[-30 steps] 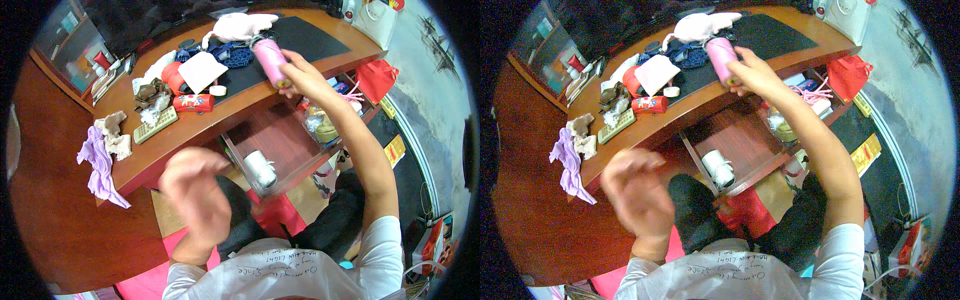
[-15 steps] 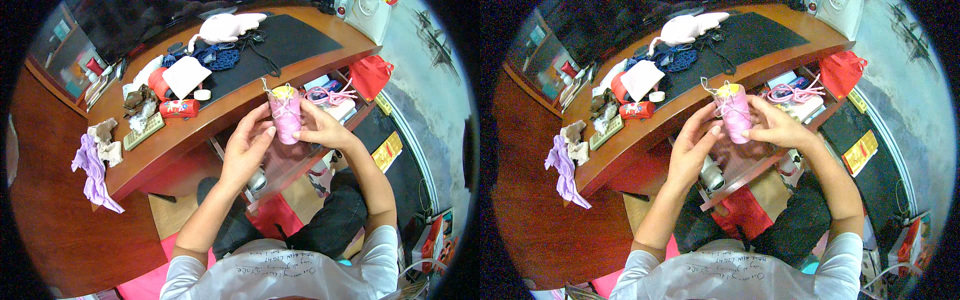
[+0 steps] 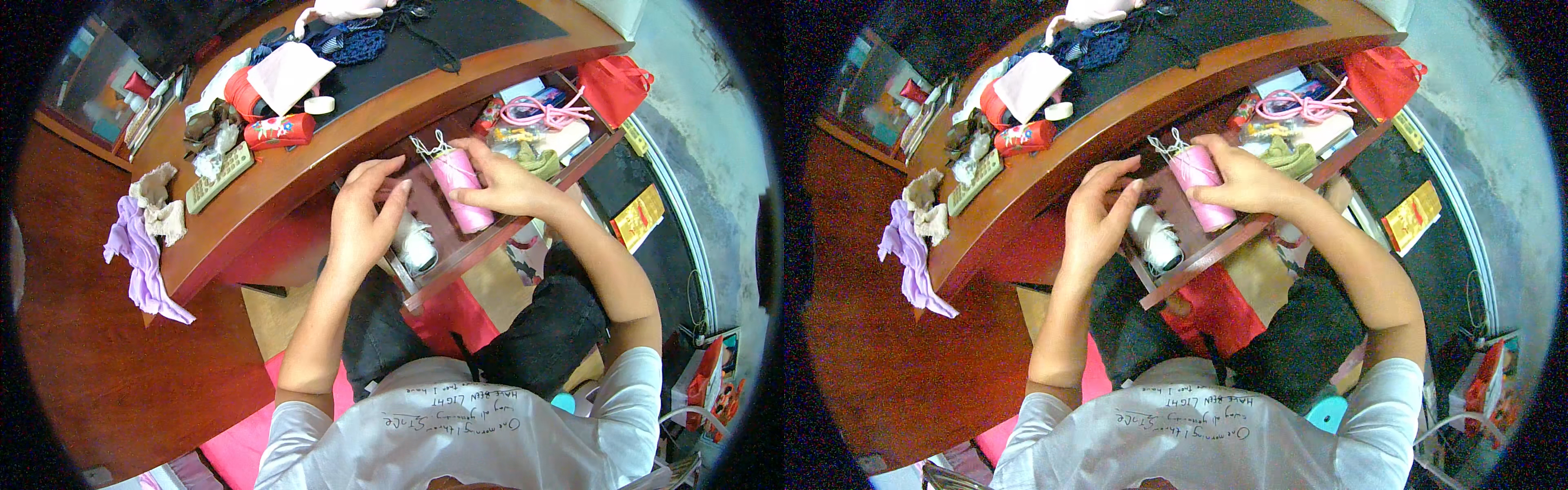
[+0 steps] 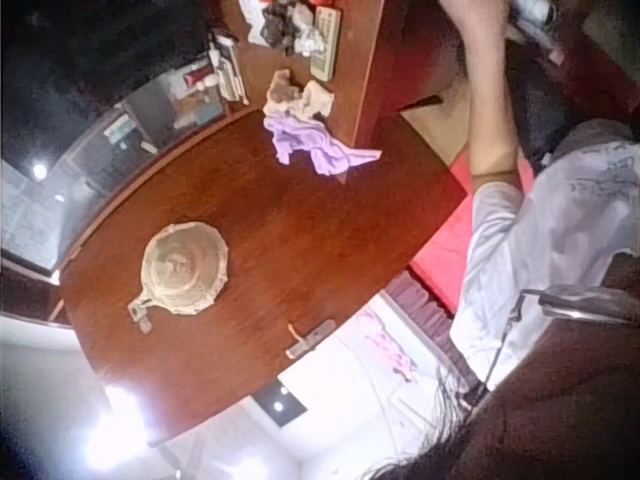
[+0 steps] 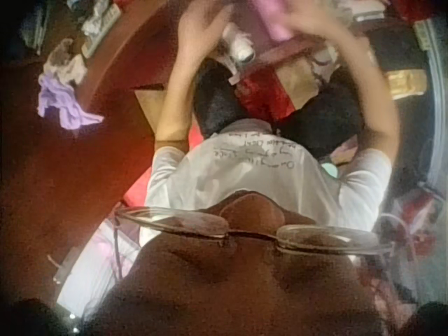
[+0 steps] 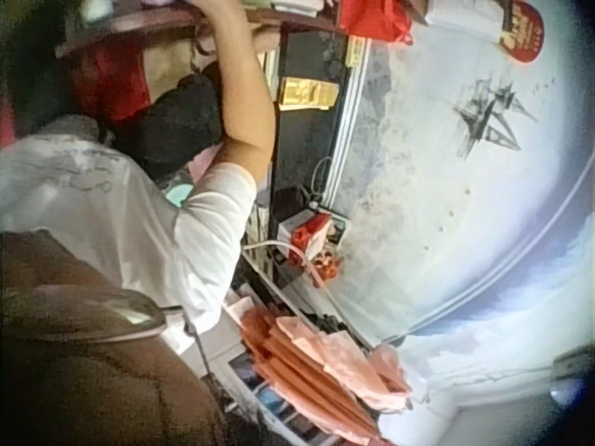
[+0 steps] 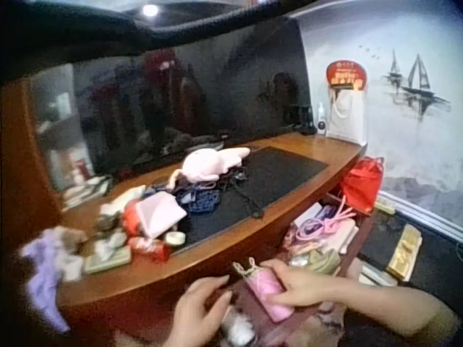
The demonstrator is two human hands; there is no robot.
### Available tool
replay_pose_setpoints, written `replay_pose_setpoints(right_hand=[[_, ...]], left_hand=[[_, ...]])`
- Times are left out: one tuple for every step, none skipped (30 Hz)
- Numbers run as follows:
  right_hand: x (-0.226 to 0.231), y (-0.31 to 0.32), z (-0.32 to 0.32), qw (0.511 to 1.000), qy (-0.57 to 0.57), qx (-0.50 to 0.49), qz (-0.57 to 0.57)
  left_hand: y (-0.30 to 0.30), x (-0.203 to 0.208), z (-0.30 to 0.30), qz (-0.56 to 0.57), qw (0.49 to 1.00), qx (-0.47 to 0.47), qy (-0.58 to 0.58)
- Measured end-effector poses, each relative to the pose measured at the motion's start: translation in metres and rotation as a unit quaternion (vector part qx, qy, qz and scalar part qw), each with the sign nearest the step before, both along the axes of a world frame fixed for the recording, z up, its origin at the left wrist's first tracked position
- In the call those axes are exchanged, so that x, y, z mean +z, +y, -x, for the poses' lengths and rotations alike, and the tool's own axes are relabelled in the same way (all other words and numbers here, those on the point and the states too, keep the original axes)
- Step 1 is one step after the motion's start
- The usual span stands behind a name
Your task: The person wipes a wooden drawer with a cloth and then fills it with various items like a small tin, thread spools, hair accessories, and a stuffed toy.
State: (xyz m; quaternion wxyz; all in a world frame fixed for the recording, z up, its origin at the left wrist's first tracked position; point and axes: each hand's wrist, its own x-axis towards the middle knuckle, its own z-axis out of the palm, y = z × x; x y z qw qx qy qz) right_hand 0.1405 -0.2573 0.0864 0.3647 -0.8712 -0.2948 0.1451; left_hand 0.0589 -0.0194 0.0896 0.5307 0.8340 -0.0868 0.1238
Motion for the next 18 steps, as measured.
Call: replay_pose_setpoints(right_hand=[[-0.007,0.003,-0.001,0.999,-0.019,-0.001,0.031],[-0.006,0.01,0.0,0.999,-0.003,0.005,0.054],[-0.004,0.018,0.003,0.997,0.013,0.01,0.077],[-0.003,0.023,0.004,0.994,0.029,0.015,0.1],[-0.012,0.025,0.002,0.995,0.023,0.029,0.095],[-0.019,0.025,0.002,0.995,0.009,0.035,0.098],[-0.026,0.024,0.002,0.994,-0.006,0.041,0.102],[-0.027,0.027,0.002,0.993,-0.021,0.05,0.105],[-0.024,0.029,0.003,0.992,-0.032,0.054,0.109],[-0.025,0.031,0.005,0.991,-0.015,0.051,0.119],[-0.023,0.032,0.004,0.991,-0.005,0.051,0.127],[-0.021,0.033,0.003,0.989,0.004,0.052,0.135],[-0.018,0.032,0.005,0.989,0.024,0.059,0.13],[-0.022,0.031,0.005,0.992,0.02,0.071,0.106],[-0.024,0.031,0.005,0.992,0.009,0.075,0.101],[-0.025,0.032,0.005,0.992,-0.001,0.079,0.095],[-0.026,0.03,0.005,0.992,0.002,0.084,0.089],[-0.029,0.03,0.004,0.992,-0.009,0.105,0.071]], left_hand=[[0.006,-0.006,-0.002,-0.079,0.996,0.006,-0.047],[0.011,-0.01,-0.003,-0.159,0.983,0.016,-0.093],[0.013,-0.014,0.0,-0.199,0.975,0.025,-0.094],[0.014,-0.017,0.002,-0.237,0.966,0.034,-0.095],[0.013,-0.022,0.001,-0.246,0.964,0.026,-0.098],[0.012,-0.026,0.001,-0.246,0.961,0.025,-0.125],[0.01,-0.028,0.002,-0.259,0.958,0.033,-0.123],[0.008,-0.029,0.004,-0.271,0.954,0.044,-0.121],[0.008,-0.03,0.005,-0.302,0.946,0.039,-0.108],[0.009,-0.031,0.007,-0.332,0.938,0.034,-0.095],[0.011,-0.031,0.007,-0.364,0.927,0.034,-0.085],[0.012,-0.037,0.006,-0.363,0.925,0.037,-0.107],[0.01,-0.038,0.008,-0.374,0.922,0.036,-0.094],[0.008,-0.037,0.009,-0.385,0.918,0.037,-0.083],[0.007,-0.04,0.01,-0.379,0.921,0.042,-0.085],[0.007,-0.039,0.01,-0.364,0.927,0.038,-0.083],[0.005,-0.039,0.011,-0.367,0.926,0.035,-0.077],[0.004,-0.038,0.011,-0.37,0.926,0.032,-0.072]])
